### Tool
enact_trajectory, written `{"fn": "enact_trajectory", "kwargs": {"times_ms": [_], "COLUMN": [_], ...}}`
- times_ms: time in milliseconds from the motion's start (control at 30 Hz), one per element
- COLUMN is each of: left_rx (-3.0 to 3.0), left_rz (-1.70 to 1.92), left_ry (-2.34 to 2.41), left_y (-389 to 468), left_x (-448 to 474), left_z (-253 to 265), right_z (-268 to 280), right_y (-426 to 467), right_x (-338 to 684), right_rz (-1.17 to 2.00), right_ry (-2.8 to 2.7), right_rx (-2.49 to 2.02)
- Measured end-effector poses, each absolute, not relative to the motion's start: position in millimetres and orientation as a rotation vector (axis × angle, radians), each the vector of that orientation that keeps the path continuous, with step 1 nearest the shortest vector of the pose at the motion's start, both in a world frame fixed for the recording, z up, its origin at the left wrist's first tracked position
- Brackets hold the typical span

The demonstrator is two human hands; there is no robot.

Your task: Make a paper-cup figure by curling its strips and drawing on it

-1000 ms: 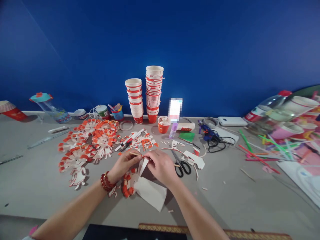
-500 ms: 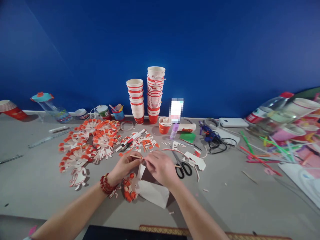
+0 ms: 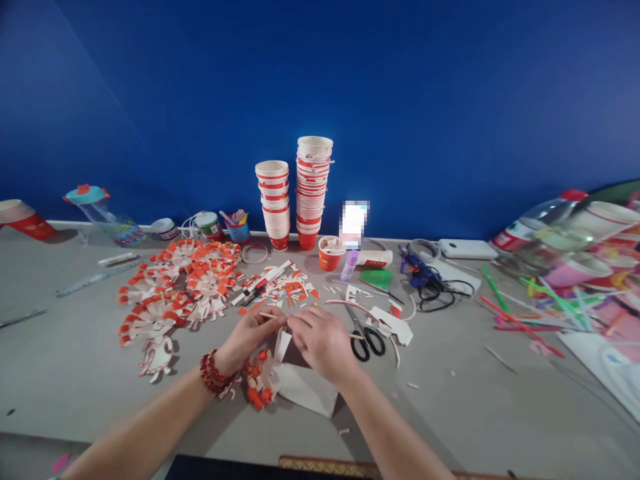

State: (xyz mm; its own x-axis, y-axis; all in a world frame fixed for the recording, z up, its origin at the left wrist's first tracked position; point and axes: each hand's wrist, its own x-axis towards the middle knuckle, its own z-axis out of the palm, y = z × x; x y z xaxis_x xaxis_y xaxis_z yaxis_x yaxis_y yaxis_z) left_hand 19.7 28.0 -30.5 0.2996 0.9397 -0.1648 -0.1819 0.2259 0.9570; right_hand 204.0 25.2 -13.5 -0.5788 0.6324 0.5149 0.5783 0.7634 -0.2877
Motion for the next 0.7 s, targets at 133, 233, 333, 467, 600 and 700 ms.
{"fn": "enact_trajectory", "kwargs": {"times_ms": [133, 233, 333, 467, 600, 700], "left_rx": [1.101, 1.111, 1.140, 1.208, 1.239, 1.236], "left_rz": [0.975, 0.968, 0.975, 0.967, 0.975, 0.994], "left_ry": [0.954, 0.954, 0.974, 0.962, 0.988, 0.975], "left_y": [30.5, 31.3, 30.8, 30.3, 31.3, 32.0], "left_x": [18.2, 17.5, 17.5, 17.6, 17.1, 16.4], "left_z": [-31.5, -32.0, -31.0, -30.3, -34.5, -37.3], "right_z": [-12.4, -12.8, -13.7, -14.1, -14.3, -14.1], "right_y": [26.7, 27.8, 27.9, 27.4, 27.3, 27.1], "right_x": [204.6, 206.1, 207.1, 207.5, 206.3, 204.9], "right_rz": [0.233, 0.283, 0.301, 0.344, 0.343, 0.374], "right_ry": [-2.333, -2.322, -2.312, -2.299, -2.277, -2.251], "right_rx": [-0.928, -0.971, -1.016, -1.048, -1.031, -1.045]}}
